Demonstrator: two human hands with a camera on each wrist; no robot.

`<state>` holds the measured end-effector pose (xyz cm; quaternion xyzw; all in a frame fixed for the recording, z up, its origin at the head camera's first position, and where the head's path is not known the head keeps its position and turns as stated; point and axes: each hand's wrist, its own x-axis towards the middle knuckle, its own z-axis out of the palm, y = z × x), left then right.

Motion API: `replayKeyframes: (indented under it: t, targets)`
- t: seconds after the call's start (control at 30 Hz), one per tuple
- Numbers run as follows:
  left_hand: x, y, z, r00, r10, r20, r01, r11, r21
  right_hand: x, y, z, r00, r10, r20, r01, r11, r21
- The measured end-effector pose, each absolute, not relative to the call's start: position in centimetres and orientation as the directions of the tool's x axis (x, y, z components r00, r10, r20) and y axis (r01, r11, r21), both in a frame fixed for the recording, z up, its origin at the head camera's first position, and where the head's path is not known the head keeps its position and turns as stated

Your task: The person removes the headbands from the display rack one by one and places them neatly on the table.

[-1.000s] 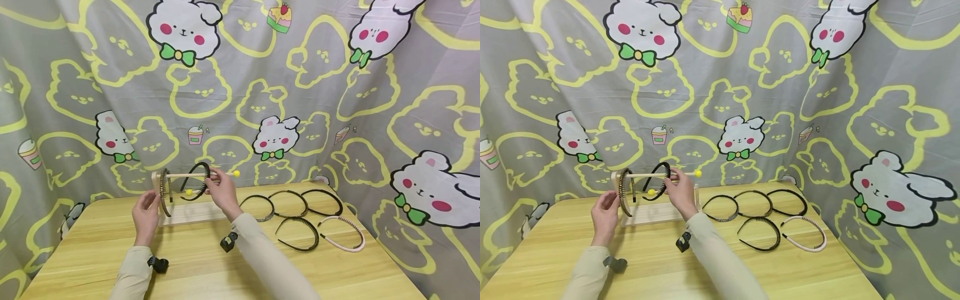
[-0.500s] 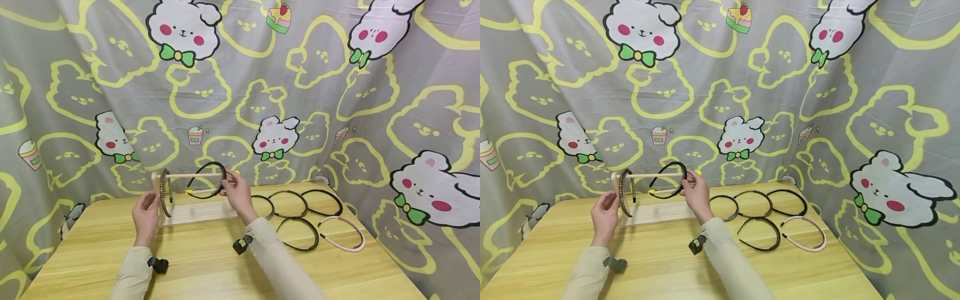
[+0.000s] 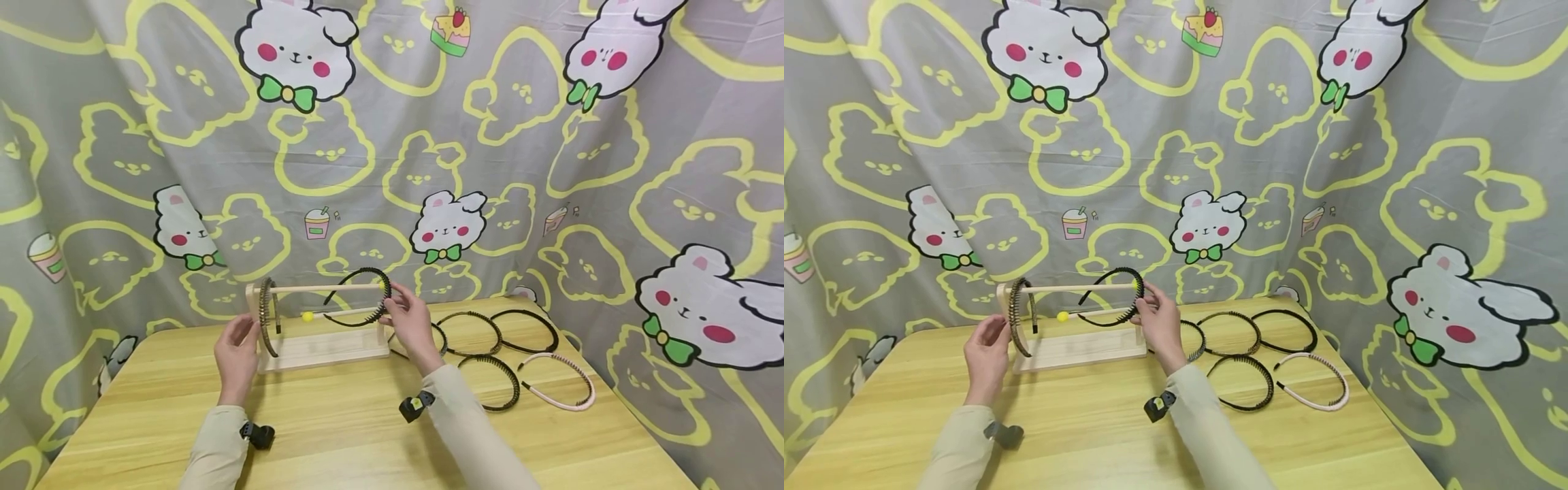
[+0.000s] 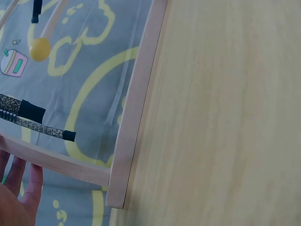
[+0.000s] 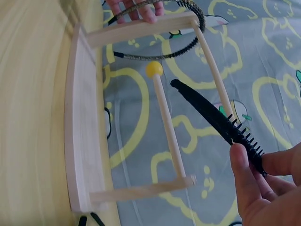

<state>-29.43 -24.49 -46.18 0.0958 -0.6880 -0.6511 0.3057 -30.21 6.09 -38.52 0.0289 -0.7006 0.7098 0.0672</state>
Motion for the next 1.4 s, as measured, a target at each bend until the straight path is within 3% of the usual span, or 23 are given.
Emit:
replayKeyframes:
  t: [0.9,1.4]
  targets:
    - [-29.9,-24.6,-46.8,-0.782,-0.542,0.307,0.281,0.133,0.950,-28.3,14.0,-39.5,-0.985,0.132,0.115,-0.123,-0.059,-0.991]
    - [-27.8,-23.6,-44.4,-0.789,-0.520,0.327,0.318,0.110,0.942,-25.6,17.1,-42.0,-0.987,0.139,0.080,-0.087,-0.048,-0.995]
